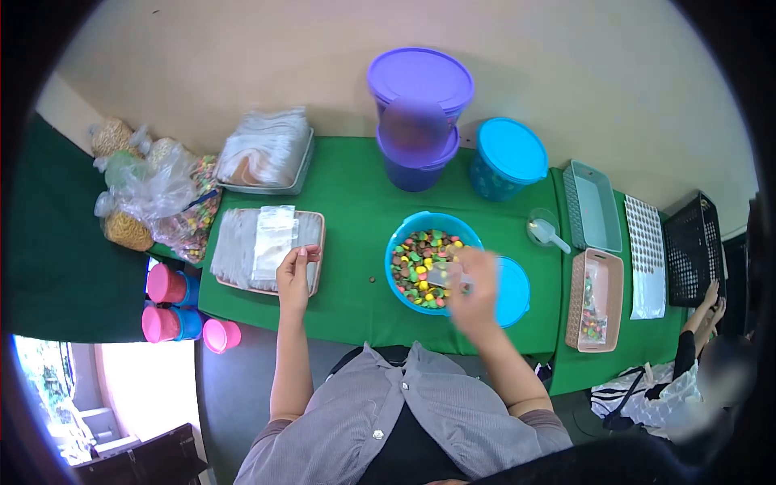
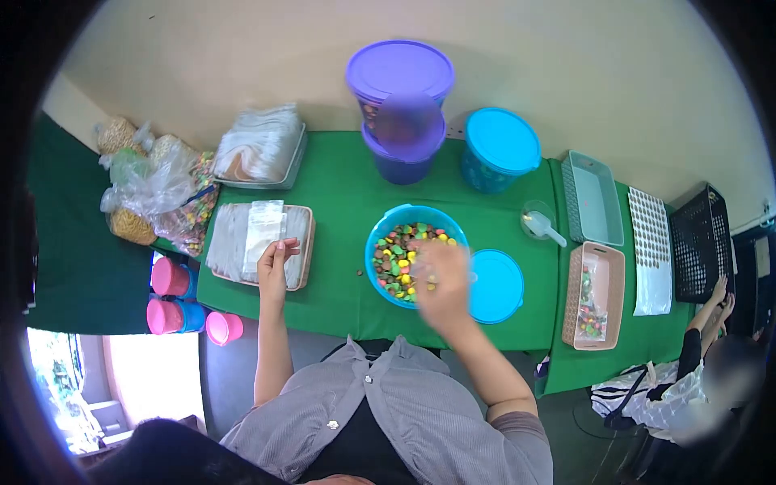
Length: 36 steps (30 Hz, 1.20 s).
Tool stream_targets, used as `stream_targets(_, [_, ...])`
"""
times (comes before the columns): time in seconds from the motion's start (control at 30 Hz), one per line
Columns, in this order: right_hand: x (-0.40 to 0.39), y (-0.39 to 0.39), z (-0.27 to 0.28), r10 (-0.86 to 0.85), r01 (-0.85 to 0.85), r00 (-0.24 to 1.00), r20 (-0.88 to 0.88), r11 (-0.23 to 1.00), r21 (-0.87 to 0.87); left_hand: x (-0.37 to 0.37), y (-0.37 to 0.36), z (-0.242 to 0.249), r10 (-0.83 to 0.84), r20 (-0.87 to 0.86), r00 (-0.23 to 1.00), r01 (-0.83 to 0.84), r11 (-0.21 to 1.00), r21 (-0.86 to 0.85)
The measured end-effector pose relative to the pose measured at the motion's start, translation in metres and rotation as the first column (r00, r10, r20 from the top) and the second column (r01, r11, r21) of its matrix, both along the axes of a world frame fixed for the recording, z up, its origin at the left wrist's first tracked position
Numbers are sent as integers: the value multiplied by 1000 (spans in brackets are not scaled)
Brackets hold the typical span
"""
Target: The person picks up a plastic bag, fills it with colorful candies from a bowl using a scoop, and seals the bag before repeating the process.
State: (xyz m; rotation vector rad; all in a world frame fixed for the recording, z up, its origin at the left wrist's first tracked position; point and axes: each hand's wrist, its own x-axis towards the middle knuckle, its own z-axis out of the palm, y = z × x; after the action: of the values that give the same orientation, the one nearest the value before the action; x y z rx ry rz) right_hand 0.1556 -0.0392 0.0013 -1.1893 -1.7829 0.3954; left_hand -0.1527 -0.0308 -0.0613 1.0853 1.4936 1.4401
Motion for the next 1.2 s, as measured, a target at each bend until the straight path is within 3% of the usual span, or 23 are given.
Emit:
stream_targets(0.03, [-33,-4,-12,175,-175,985,4,982,66,-7,-3,-1,15,4,1000,-15,1000,1])
stream_targets(0.1, [-88,-16,-39,520,-511,854,28,848,-142,-25,-12,-6,73,-19,997,-74,997,-22])
stream_targets(0.13, [-111,-19,-61,534,-525,845,26,839,-141,-35,-17,-8,89,-21,996,-90,996,-22])
stream_targets(0.2, [-148,-19,-121,580,-484,785,218,793,-369,-55,-25,-17,127,-27,992,-128,991,-40])
stream_targets(0.23, [-158,-16,-154,593,-497,776,216,785,-369,-65,-29,-24,123,-7,992,-123,992,-33])
stream_targets(0.27, [-164,-13,-189,420,-274,787,452,894,-354,-74,-34,-28,137,-9,991,-137,990,-35])
stream_targets(0.3, [-169,-10,-214,222,-46,718,660,961,-274,-81,-38,-30,134,-23,991,-135,990,-43])
stream_targets(0.33, [-170,-7,-230,233,-58,716,658,959,-277,-88,-42,-31,129,-37,991,-131,990,-53])
stream_targets(0.4, [-161,-3,-251,81,43,650,755,989,-144,-100,-47,-33,151,-38,988,-153,985,-79])
stream_targets(0.43, [-159,-1,-246,86,41,648,757,988,-148,-106,-49,-38,149,-22,989,-150,985,-82])
stream_targets(0.5, [-152,1,-239,365,-39,686,630,882,-469,-114,-49,-45,140,1,990,-139,986,-88])
stream_targets(0.63, [-153,6,-215,427,-158,744,514,860,-486,-129,-40,-52,151,-20,988,-152,984,-93])
stream_targets(0.7, [-157,5,-172,307,-255,931,197,935,-248,-136,-34,-53,166,-42,985,-169,983,-75])
stream_targets(0.73, [-158,6,-145,313,-261,928,201,933,-250,-140,-32,-49,150,-230,962,-170,983,-72])
stream_targets(0.77, [-154,11,-116,194,-168,964,181,974,-151,-143,-32,-48,125,-408,905,-168,983,-70])
stream_targets(0.8, [-149,16,-94,72,-65,986,150,997,-52,-145,-32,-52,127,-402,907,-169,983,-71])
stream_targets(0.87, [-128,24,-73,-92,103,990,110,990,-99,-147,-28,-66,113,-745,657,-167,986,2])
stream_targets(1.0, [-91,42,-80,-264,289,948,175,948,-136,-142,-21,-82,85,-750,655,-218,973,-80])
stream_targets(1.07, [-83,43,-87,-269,329,932,243,909,-255,-138,-17,-82,115,-815,568,-344,933,-108])
stream_targets(1.13, [-93,42,-77,-277,343,909,311,921,-183,-143,-14,-79,111,-790,603,-341,931,-129])
stream_targets(1.2, [-111,40,-65,-208,219,918,337,976,7,-151,-13,-79,104,-766,635,-341,927,-157])
